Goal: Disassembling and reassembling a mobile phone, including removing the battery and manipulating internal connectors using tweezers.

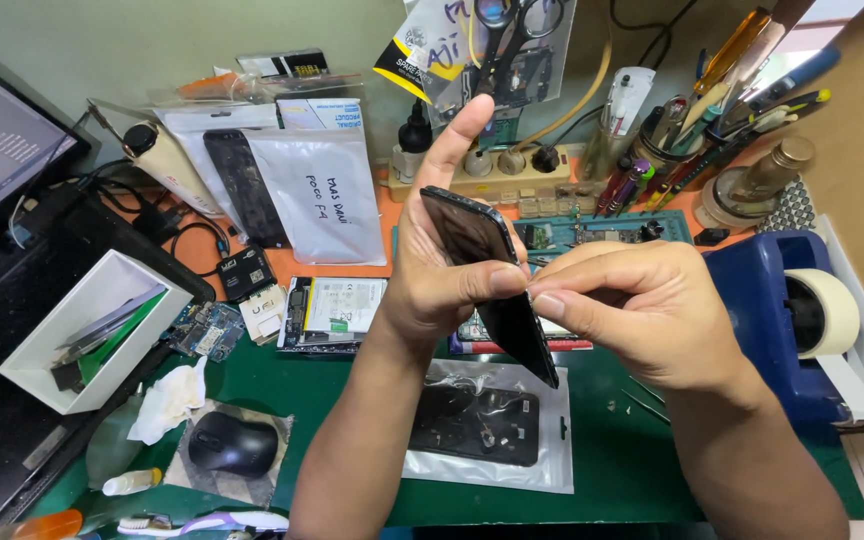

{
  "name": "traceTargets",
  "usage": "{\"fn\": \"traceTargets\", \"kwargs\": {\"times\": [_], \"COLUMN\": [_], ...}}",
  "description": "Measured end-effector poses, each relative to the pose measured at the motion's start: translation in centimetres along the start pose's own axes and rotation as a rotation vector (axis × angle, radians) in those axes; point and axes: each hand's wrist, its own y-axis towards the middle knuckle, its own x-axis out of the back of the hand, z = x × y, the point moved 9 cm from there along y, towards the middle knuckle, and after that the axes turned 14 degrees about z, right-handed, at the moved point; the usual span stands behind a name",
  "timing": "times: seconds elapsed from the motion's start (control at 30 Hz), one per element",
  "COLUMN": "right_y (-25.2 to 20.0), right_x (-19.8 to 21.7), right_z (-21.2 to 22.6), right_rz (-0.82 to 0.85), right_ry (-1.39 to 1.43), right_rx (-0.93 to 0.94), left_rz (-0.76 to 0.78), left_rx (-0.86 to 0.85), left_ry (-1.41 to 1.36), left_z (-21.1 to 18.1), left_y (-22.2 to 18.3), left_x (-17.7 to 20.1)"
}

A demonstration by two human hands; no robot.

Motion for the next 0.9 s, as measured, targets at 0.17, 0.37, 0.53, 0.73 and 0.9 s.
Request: {"fn": "traceTargets", "kwargs": {"times": [0.17, 0.37, 0.53, 0.73, 0.9], "right_y": [0.0, -0.1, -0.2, -0.3, -0.6], "right_x": [-0.1, 0.1, 0.5, 0.5, 0.8], "right_z": [0.2, -0.4, -1.3, -2.3, -3.0], "right_rz": [-0.007, -0.014, -0.016, -0.019, -0.06], "right_ry": [-0.003, 0.01, 0.021, 0.05, 0.051], "right_rx": [0.025, 0.031, 0.004, -0.033, -0.04], "left_rz": [-0.044, -0.071, -0.105, -0.118, -0.165], "left_rx": [0.013, -0.001, -0.022, -0.004, -0.032], "left_ry": [0.028, 0.041, 0.094, 0.149, 0.232], "left_z": [-0.1, -0.5, -1.1, -1.4, -1.6], "left_y": [-0.1, -0.1, -0.2, -0.5, -1.0], "left_x": [0.1, -0.1, 0.1, 0.0, 0.8]}}
